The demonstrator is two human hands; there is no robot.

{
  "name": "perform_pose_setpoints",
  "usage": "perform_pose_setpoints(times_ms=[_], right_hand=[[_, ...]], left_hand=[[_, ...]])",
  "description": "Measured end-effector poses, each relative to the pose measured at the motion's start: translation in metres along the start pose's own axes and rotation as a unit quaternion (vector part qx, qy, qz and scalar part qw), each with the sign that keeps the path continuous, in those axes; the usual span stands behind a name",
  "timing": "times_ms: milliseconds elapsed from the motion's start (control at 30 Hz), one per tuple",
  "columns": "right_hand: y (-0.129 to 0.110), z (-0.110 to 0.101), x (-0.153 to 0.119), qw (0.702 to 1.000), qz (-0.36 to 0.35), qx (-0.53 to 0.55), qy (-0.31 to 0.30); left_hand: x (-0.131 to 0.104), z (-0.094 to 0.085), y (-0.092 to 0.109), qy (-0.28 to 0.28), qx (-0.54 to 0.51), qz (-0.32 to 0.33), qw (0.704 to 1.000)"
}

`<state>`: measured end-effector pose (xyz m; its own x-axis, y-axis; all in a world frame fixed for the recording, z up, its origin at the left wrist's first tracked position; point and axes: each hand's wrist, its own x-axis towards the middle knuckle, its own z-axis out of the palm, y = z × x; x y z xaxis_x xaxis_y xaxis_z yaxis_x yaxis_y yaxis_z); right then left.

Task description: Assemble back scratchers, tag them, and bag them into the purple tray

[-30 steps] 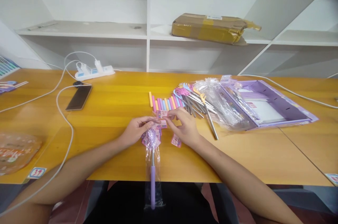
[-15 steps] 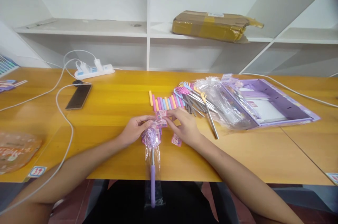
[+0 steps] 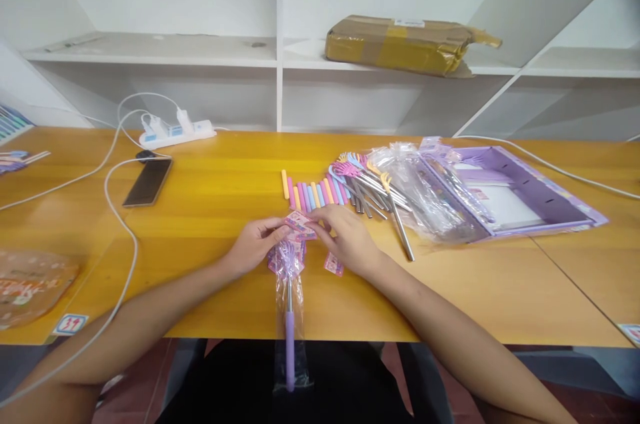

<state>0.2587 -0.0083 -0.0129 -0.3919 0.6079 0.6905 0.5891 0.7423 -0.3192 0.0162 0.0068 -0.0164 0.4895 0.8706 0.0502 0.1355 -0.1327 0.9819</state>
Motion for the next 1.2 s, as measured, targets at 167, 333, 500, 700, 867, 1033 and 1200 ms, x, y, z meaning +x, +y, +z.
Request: perform_pose_setpoints(times_ms=[167,333,500,700,867,1033,1200], right_hand=[[-0.004,-0.004,0.003,0.999,-0.027,0.013,-0.034],[-0.011,-0.009,0.007,0.987,0.031,0.144,-0.062],[-0.013,-0.010,0.011,0.968,0.099,0.225,-0.048],[-0.013,-0.011,0.011,0.961,0.118,0.243,-0.063],[-0.013,-0.010,0.010,0.964,0.100,0.237,-0.068],[-0.014,-0.009,0.009,0.969,0.088,0.218,-0.069],[-0.012,-0.009,0.007,0.972,0.091,0.206,-0.065]], left_hand=[[-0.002,0.000,0.003,0.003,0.013,0.017,1.000],[-0.003,0.001,0.002,-0.005,-0.004,0.029,1.000],[-0.001,0.001,-0.005,0.043,-0.038,0.094,0.994],[0.000,-0.007,0.001,0.040,0.198,0.166,0.965],[0.000,-0.007,0.004,0.032,0.229,0.163,0.959],[0.000,-0.007,0.007,0.012,0.247,0.169,0.954],[-0.002,-0.005,0.005,-0.009,0.229,0.131,0.965]])
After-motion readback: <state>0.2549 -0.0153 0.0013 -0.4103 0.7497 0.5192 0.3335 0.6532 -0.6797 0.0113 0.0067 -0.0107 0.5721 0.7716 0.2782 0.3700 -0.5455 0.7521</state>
